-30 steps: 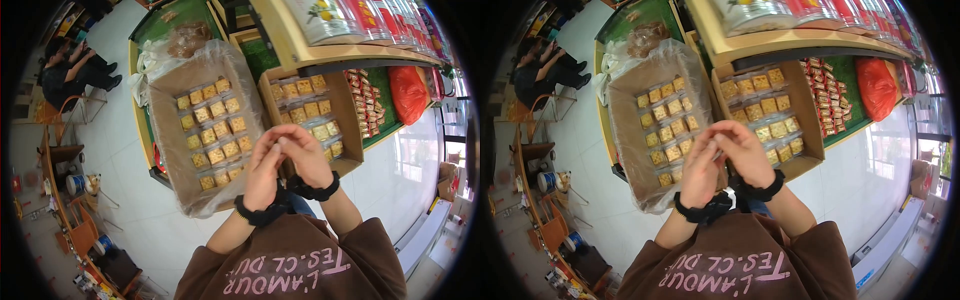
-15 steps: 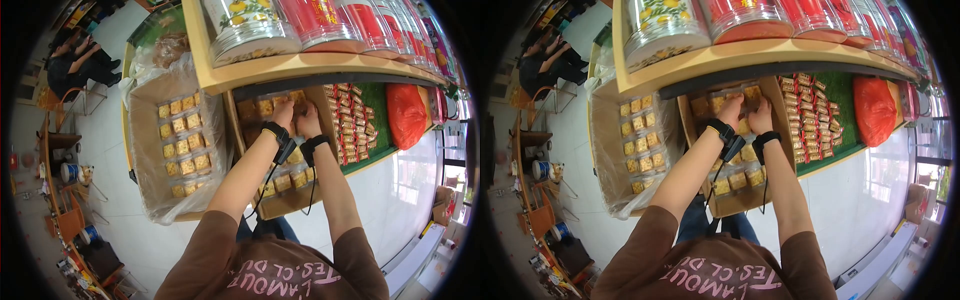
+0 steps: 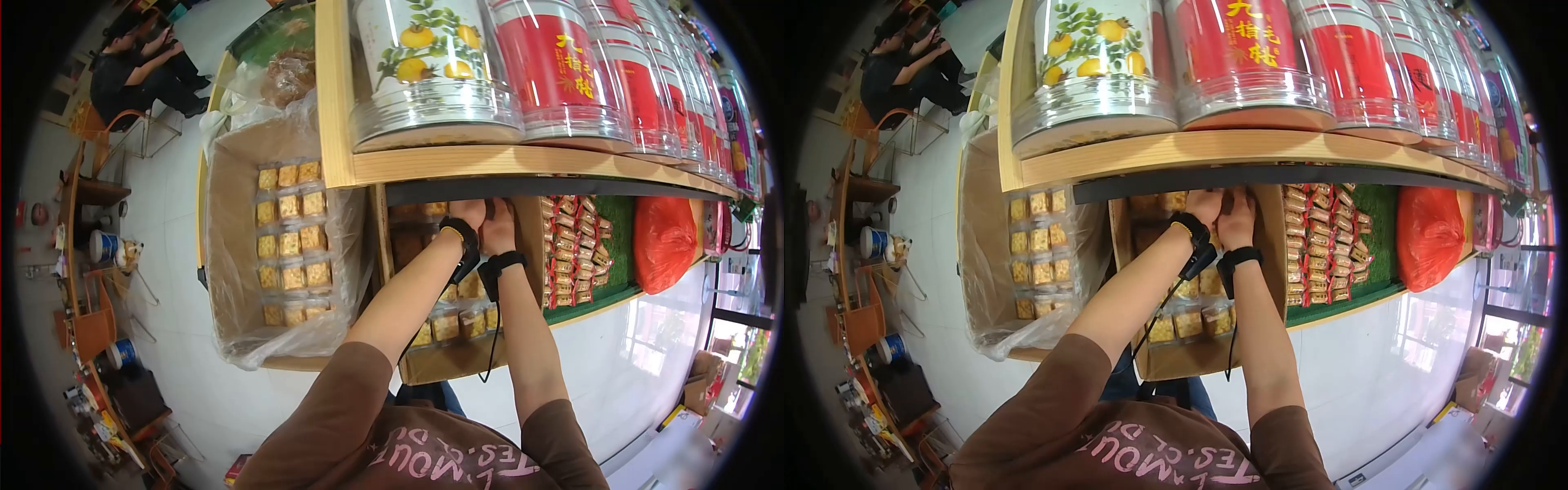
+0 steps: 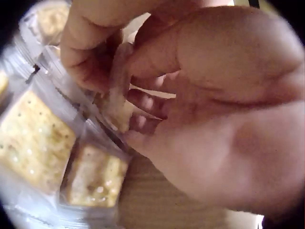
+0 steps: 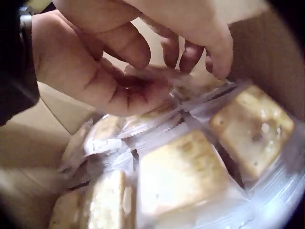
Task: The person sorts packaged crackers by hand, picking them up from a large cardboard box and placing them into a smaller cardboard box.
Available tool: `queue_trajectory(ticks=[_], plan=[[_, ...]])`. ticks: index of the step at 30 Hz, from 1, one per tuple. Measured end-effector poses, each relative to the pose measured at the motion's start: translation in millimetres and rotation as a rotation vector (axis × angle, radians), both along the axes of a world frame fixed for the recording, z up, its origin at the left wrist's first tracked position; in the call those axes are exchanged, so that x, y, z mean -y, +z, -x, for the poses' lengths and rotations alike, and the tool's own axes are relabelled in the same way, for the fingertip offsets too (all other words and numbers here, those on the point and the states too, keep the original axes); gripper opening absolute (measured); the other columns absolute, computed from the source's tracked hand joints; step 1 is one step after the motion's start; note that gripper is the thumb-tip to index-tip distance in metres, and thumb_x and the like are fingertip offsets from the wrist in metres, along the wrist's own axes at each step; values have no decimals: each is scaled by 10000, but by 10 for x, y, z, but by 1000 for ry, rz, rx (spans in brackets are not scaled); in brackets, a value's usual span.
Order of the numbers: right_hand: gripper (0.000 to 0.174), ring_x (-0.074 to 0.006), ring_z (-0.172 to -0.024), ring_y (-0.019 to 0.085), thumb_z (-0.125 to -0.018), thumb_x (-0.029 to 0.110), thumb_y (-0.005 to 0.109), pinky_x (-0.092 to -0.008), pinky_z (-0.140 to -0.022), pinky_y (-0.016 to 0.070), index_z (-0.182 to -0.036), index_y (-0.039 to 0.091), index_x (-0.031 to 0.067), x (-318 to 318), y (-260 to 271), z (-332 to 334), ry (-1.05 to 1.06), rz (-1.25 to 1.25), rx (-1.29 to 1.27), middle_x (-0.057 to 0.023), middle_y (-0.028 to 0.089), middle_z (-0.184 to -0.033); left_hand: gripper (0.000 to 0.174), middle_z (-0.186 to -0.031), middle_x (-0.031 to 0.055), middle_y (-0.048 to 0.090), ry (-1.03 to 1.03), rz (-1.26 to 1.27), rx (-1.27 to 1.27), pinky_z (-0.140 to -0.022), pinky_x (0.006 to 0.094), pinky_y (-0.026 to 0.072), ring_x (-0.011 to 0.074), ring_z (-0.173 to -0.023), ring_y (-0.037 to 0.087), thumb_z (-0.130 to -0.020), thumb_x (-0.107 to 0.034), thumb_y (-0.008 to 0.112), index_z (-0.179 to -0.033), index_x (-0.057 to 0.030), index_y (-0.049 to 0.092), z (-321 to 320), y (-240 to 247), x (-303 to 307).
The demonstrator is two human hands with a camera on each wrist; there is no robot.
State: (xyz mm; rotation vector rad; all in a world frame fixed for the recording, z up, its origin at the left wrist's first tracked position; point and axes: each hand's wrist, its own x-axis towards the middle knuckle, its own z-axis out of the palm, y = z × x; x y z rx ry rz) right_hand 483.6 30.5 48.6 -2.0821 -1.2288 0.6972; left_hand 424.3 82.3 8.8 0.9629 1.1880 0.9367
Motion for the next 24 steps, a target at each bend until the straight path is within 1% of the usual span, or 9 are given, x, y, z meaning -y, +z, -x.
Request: queue_trajectory(ticks=[2,5,6,7,10,16,20,22,24], plan=[[394,-371,-1056,437,-730,148,562,-387,-880,371,-1110,513,59,42,164,50,11,14,-35,-230,474,-1119,305,-987,118,551,-22,84,43,-710,307,453,202,-846,544,-811,2,431,-1110,-12,486,75,65,28],[199,-304,-788,575,-727,72,551,-345,-731,452,-908,609,14,119,122,-29,60,-172,-88,-170,591,-845,230,-849,96,556,-11,61,298,-575,284,450,172,-690,542,-796,19,405,-996,-5,516,221,278,162],[183,-230,-754,577,-723,70,573,-310,-692,453,-889,609,1,197,335,48,43,-174,-65,-148,598,-842,175,-813,82,547,-39,166,314,-549,272,433,156,-660,527,-800,5,417,-944,-10,517,361,494,213],[178,-162,-722,564,-730,65,586,-272,-654,448,-890,601,-11,259,390,65,20,-184,-244,-121,601,-844,124,-776,67,538,-69,267,331,-524,261,416,140,-631,512,-804,-9,429,-891,-15,517,496,806,258],[132,-89,-698,518,-775,14,548,-217,-620,424,-898,576,-24,483,1040,419,65,-214,-362,-51,572,-812,81,-692,24,505,-147,357,354,-464,231,352,96,-572,465,-818,-69,472,-747,-37,494,883,1212,476],[133,-107,-708,531,-745,-38,567,-218,-639,451,-876,553,-22,763,1884,1361,159,-205,-254,-57,533,-814,204,-882,8,550,-232,314,440,-656,212,430,84,-762,547,-877,-141,452,-1012,-10,530,1972,1889,922],[195,-158,-716,548,-701,-56,588,-230,-603,466,-884,548,-3,703,2182,2009,336,-245,-134,-85,508,-812,255,-1008,66,573,-29,344,667,-735,273,428,134,-866,561,-896,-164,429,-1095,-16,489,2740,2223,1094],[222,-177,-737,554,-699,-50,588,-246,-588,467,-906,535,7,564,2194,2360,403,-254,-131,-87,507,-805,251,-996,40,569,67,278,692,-722,250,430,98,-821,542,-909,-181,400,-1081,-28,499,3096,2271,1076],[220,-135,-812,555,-749,-64,531,-228,-665,473,-961,512,-9,435,2081,2696,438,-175,-247,-90,474,-971,270,-983,50,570,93,218,674,-704,266,421,117,-820,548,-907,-195,403,-1095,-23,490,3435,2150,1019]])
